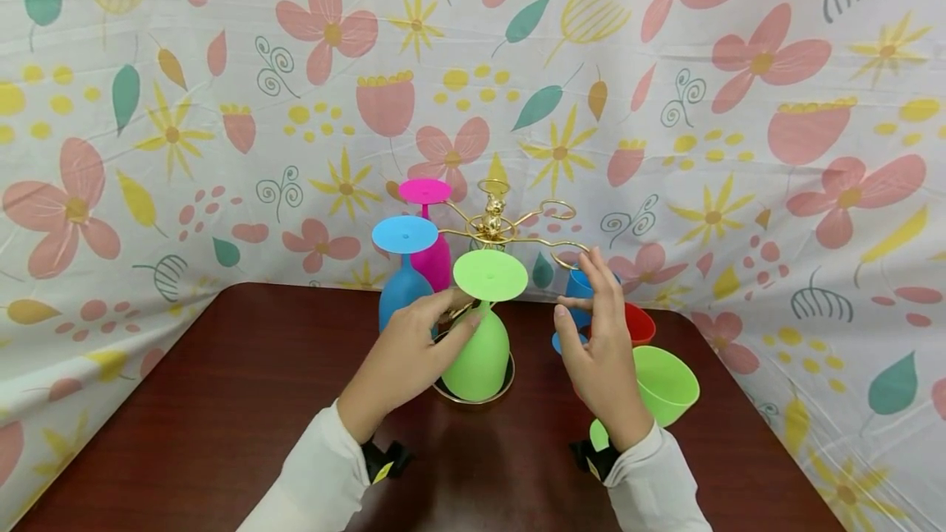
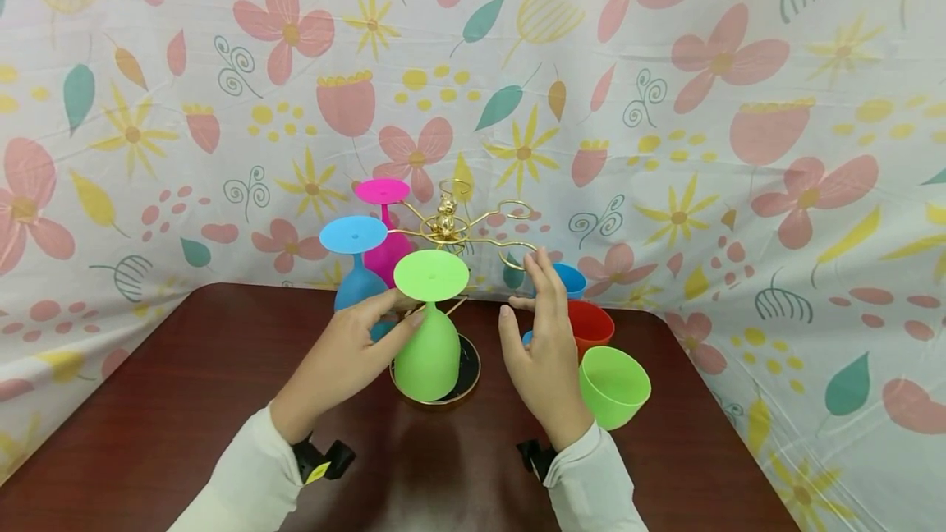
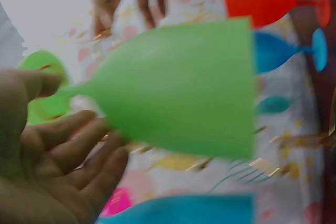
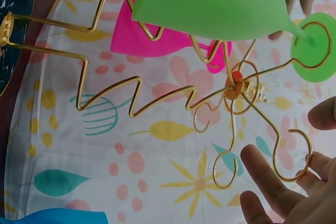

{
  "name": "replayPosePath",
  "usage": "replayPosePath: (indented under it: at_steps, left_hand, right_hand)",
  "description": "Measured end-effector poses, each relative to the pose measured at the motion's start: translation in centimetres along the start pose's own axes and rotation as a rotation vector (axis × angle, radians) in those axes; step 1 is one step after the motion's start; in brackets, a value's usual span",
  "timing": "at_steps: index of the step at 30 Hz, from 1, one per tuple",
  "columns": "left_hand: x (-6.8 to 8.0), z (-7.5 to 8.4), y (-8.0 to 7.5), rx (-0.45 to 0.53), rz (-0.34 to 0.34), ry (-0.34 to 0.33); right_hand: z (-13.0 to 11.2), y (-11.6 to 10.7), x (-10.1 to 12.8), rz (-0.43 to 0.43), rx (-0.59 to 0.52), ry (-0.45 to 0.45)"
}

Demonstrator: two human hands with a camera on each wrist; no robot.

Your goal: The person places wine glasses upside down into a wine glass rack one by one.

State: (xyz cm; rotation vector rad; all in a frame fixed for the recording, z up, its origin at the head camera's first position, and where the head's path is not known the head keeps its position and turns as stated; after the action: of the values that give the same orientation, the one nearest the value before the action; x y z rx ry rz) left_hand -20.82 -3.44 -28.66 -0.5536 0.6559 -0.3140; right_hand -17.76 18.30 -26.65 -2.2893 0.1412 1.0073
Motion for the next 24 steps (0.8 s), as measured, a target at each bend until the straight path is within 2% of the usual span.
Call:
replayPosePath:
  at_steps: [3,7,11,17,24]
  left_hand:
    - [1.1,1.0,-1.8,-0.003,-0.048,-0.009]
    - [2.4,2.8,-4.6,-0.062,-0.078,-0.025]
    - [2.9,4.7,-7.0,-0.121,-0.061,0.036]
    - [2.4,6.4,-9.3,-0.149,-0.009,0.115]
    - [0.7,7.0,-10.9,-0.216,0.027,0.147]
  right_hand:
    - [0.0,0.0,0.0,0.000,-0.003,-0.001]
    - [0.1,-0.1,0.0,0.001,-0.007,-0.006]
    - [0.0,-0.1,0.0,-0.007,-0.012,-0.003]
    - [-0.1,-0.1,0.1,-0.019,-0.025,0.007]
    - [-0.1,-0.2,0.1,-0.027,-0.030,0.014]
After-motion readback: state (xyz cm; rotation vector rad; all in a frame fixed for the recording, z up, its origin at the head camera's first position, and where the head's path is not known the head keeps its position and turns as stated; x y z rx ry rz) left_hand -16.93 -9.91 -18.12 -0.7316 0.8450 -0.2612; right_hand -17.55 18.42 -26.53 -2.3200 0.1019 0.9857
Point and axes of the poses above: each hand's wrist, its own x-axis away from the middle knuckle, its own y-axis out of the palm, z = x × y, the point moved 3 cm from there along -x, towards the middle knuckle, and after that the axes turned 7 degrees about -z, right-handed, at the moved point
